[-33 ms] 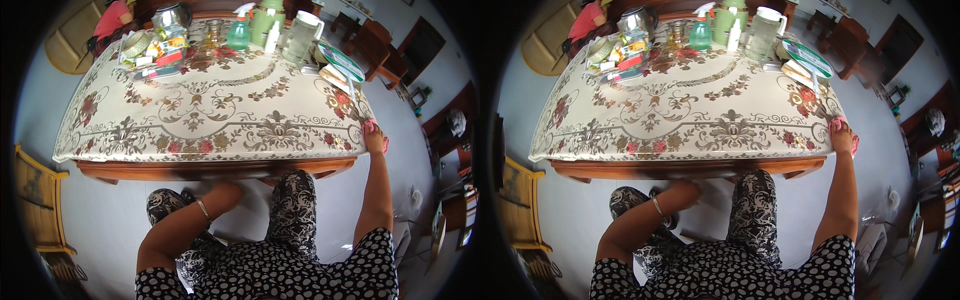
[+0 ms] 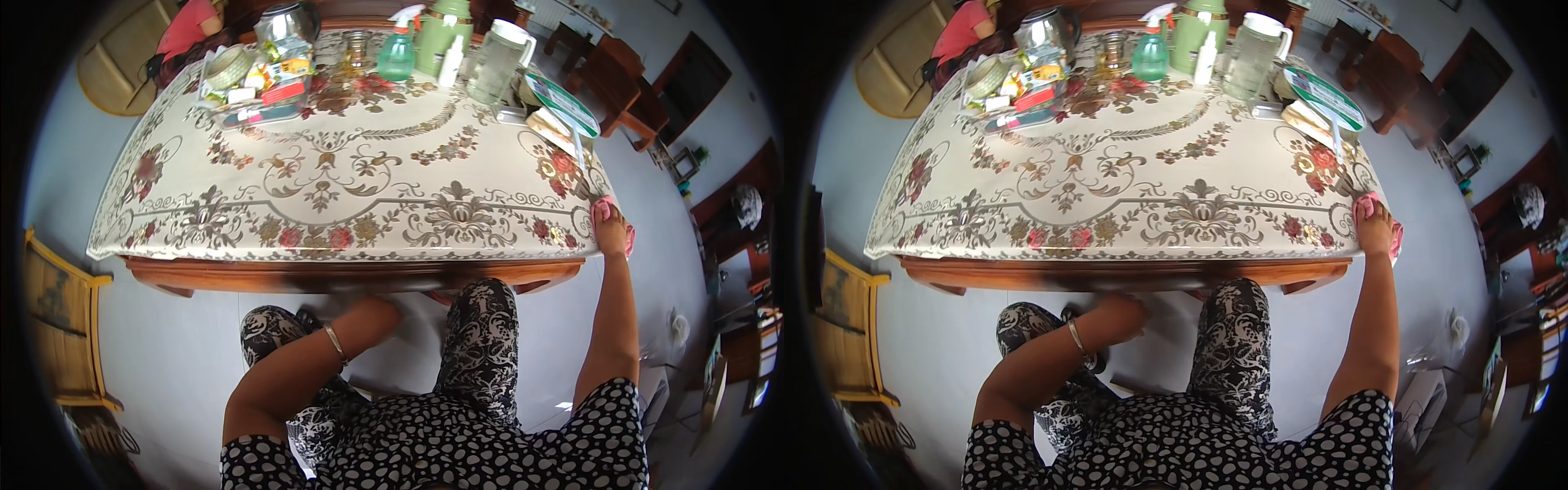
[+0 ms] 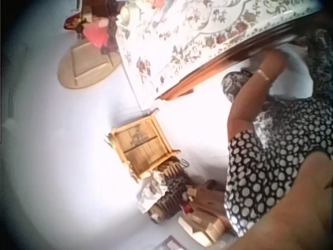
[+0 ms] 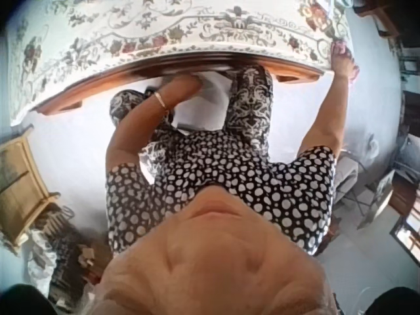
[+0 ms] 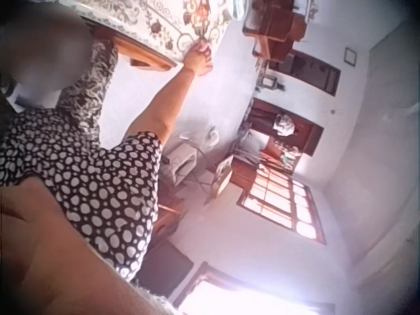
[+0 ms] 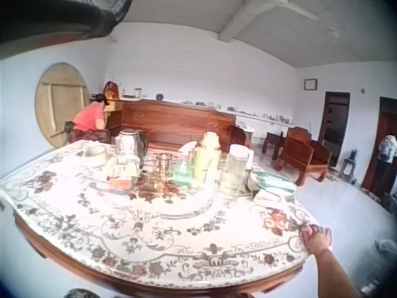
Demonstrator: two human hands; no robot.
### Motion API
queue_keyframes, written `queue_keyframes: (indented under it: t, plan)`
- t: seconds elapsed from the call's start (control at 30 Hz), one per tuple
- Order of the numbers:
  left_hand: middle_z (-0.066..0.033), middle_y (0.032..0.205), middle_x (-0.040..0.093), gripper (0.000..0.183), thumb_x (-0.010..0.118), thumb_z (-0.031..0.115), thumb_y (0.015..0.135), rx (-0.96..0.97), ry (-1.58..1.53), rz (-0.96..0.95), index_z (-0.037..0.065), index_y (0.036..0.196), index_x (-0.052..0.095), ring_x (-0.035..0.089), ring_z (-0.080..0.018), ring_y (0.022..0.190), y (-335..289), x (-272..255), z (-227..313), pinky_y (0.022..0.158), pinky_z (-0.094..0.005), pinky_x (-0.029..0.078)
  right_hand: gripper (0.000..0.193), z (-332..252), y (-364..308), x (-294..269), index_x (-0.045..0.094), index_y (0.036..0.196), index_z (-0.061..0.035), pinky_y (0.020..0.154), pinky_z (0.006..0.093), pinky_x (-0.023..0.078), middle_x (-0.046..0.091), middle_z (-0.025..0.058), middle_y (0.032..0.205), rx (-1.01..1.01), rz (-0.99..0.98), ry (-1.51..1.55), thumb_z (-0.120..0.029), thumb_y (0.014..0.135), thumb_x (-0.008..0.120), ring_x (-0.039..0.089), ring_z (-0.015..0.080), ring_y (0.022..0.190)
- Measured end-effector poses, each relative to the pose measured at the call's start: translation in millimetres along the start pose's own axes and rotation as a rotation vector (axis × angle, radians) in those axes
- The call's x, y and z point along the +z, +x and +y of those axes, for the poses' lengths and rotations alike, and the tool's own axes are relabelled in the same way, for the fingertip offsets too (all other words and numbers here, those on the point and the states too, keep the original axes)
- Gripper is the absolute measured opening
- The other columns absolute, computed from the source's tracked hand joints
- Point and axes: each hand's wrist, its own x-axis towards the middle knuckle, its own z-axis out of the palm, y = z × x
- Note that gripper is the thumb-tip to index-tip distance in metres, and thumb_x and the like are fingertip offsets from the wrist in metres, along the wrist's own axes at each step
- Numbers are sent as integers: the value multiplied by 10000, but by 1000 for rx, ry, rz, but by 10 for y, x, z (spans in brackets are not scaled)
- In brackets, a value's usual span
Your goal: The person wipes a floral-patterned tablecloth with a pink cloth, moving items like a green bottle, a metal container, and a glass pitcher aside to reach the surface. They repeatedly wipe different sections of the tablecloth, occasionally lifting and repositioning objects to clean underneath.
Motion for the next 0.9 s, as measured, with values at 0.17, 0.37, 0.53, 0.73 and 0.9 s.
queue_keyframes:
  t: [0.17,0.37,0.53,0.73,0.9]
  plan:
    - [-133,791,672,97,617,153,737,146,-82,164,88,750,687,673,-280,754,-112,-91,99,695,-424,524,623,-312,-169,-59,471,1332,-59,1053,472,316,494,148,1346,-123,40,41,-507,899,477,413,325,1277]
    - [-85,761,664,110,578,141,758,198,-33,329,108,757,684,654,-253,743,-151,-44,106,687,-399,490,587,-1496,-315,-102,504,1298,-36,1093,460,278,497,154,1343,-443,104,311,-444,881,566,424,321,1271]
    - [-54,749,667,115,570,146,767,184,2,355,124,749,682,649,-216,749,-130,-31,89,654,-367,469,467,-2983,-842,-467,574,1204,-30,1052,420,346,565,178,1243,-878,155,598,-334,853,630,516,335,1169]
    - [-106,873,678,167,556,133,785,65,19,82,90,877,689,649,-229,862,-140,-164,32,809,-395,471,549,-4491,-1847,-892,519,1255,-49,1074,453,291,472,138,1350,-1210,34,589,-460,891,497,412,296,1274]
    - [-178,1392,424,437,481,198,936,176,-928,613,35,1336,424,370,-317,1299,133,151,-146,1096,-405,262,557,-5295,-2637,-1266,538,1235,-50,1075,438,276,478,106,1339,-1347,-18,734,-459,856,540,409,275,1266]
